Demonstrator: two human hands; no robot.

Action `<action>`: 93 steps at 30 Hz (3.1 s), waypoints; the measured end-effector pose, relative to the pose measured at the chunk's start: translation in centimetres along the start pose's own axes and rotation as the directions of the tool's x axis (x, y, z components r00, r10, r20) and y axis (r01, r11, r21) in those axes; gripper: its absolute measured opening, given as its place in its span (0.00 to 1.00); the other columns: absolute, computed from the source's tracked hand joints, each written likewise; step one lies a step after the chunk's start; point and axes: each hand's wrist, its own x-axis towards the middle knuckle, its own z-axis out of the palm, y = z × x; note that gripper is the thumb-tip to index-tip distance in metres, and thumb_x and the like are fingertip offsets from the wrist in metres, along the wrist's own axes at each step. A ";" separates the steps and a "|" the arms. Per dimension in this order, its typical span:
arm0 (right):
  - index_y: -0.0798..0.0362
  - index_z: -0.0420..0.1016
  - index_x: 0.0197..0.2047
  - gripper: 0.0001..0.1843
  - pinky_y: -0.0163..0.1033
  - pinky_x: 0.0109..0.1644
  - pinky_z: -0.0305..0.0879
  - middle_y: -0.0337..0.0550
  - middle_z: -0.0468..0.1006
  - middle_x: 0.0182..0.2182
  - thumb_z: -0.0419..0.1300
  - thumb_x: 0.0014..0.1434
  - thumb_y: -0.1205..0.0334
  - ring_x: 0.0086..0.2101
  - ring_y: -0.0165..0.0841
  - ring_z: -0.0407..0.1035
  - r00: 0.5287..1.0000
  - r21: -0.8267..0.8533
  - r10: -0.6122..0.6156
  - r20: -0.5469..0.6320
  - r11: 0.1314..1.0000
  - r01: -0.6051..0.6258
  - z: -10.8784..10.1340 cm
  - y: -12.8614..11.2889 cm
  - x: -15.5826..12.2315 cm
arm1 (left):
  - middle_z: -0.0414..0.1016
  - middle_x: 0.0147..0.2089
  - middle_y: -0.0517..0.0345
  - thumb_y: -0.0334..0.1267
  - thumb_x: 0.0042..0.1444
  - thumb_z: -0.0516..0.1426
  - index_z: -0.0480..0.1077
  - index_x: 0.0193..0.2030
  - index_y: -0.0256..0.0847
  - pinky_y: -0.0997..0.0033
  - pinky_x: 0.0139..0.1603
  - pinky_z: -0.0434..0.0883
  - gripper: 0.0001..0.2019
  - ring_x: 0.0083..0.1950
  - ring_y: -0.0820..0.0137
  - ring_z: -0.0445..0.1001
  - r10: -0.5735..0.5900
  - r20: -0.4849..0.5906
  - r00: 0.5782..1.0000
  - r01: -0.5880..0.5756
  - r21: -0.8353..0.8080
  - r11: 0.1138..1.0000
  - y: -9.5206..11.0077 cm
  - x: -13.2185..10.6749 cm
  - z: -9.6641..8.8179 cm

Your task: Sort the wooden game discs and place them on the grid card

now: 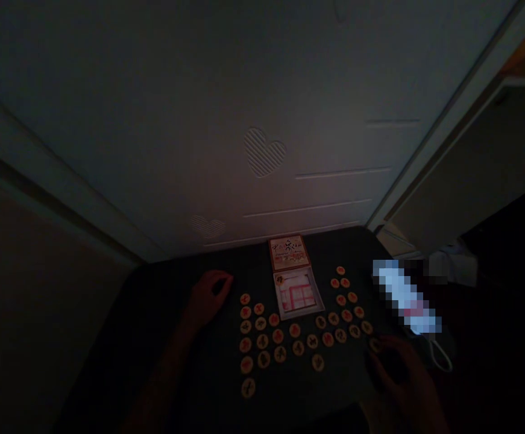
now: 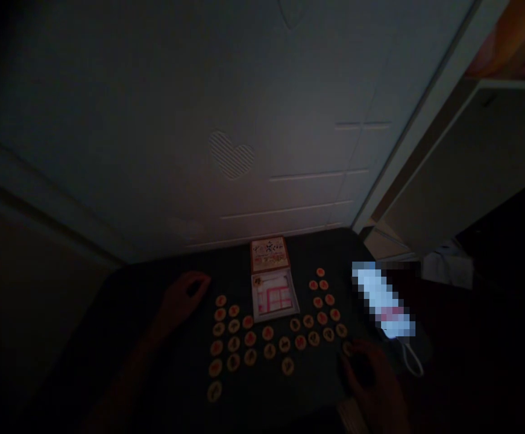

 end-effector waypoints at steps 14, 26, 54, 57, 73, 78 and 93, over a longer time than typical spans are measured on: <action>0.48 0.76 0.49 0.16 0.55 0.52 0.73 0.50 0.79 0.47 0.62 0.63 0.49 0.48 0.46 0.74 0.987 -0.056 -0.114 -0.114 0.993 0.108 1.0 -2.6 -0.9 | 0.80 0.45 0.54 0.50 0.63 0.55 0.76 0.40 0.45 0.61 0.52 0.74 0.14 0.47 0.62 0.78 0.010 -0.012 1.000 -0.010 -0.048 0.999 -0.3 0.1 0.1; 0.42 0.77 0.50 0.13 0.49 0.50 0.77 0.43 0.82 0.46 0.60 0.63 0.64 0.47 0.42 0.77 0.919 0.065 -0.380 0.102 0.925 0.376 4.3 -10.6 -1.8 | 0.81 0.44 0.53 0.51 0.63 0.54 0.76 0.40 0.45 0.60 0.50 0.75 0.15 0.46 0.61 0.78 -0.019 0.002 1.000 0.019 -0.066 0.998 0.3 0.1 -0.2; 0.48 0.77 0.37 0.04 0.43 0.41 0.69 0.43 0.79 0.33 0.60 0.62 0.63 0.36 0.40 0.74 0.940 -0.049 -0.284 0.188 0.953 0.298 5.4 -14.2 3.1 | 0.81 0.44 0.55 0.49 0.63 0.55 0.77 0.40 0.45 0.63 0.48 0.76 0.13 0.45 0.63 0.79 -0.034 0.016 0.999 0.036 -0.143 0.989 0.4 0.0 -0.6; 0.48 0.77 0.41 0.05 0.40 0.38 0.71 0.42 0.80 0.35 0.60 0.64 0.59 0.34 0.37 0.75 0.958 0.118 -0.185 0.219 0.980 0.162 4.7 -14.7 4.2 | 0.81 0.44 0.55 0.48 0.63 0.55 0.77 0.40 0.45 0.63 0.48 0.76 0.13 0.45 0.63 0.79 -0.040 0.014 0.999 0.042 -0.148 0.988 0.3 0.0 -0.5; 0.50 0.75 0.41 0.03 0.38 0.41 0.70 0.40 0.80 0.35 0.63 0.62 0.64 0.34 0.33 0.75 0.871 0.259 -0.365 0.328 0.922 0.289 12.1 -16.3 13.0 | 0.80 0.43 0.55 0.47 0.63 0.56 0.77 0.41 0.45 0.64 0.46 0.75 0.11 0.44 0.64 0.78 -0.014 -0.001 1.000 0.014 -0.162 0.987 -0.2 -0.1 -0.1; 0.50 0.75 0.38 0.01 0.39 0.41 0.68 0.41 0.79 0.34 0.62 0.62 0.64 0.35 0.35 0.74 0.868 0.236 -0.365 0.337 0.925 0.297 13.4 -15.7 12.8 | 0.80 0.43 0.55 0.47 0.63 0.55 0.77 0.41 0.45 0.63 0.47 0.74 0.12 0.44 0.64 0.78 -0.017 -0.003 1.000 0.016 -0.179 0.984 0.1 -0.1 -0.3; 0.51 0.74 0.38 0.07 0.38 0.40 0.66 0.40 0.75 0.35 0.63 0.55 0.69 0.35 0.34 0.70 0.848 0.274 -0.413 0.334 0.903 0.332 13.9 -15.0 13.2 | 0.80 0.42 0.55 0.48 0.63 0.56 0.77 0.40 0.45 0.64 0.46 0.75 0.12 0.43 0.64 0.78 -0.008 -0.011 1.000 0.005 -0.172 0.985 0.2 -0.1 -0.4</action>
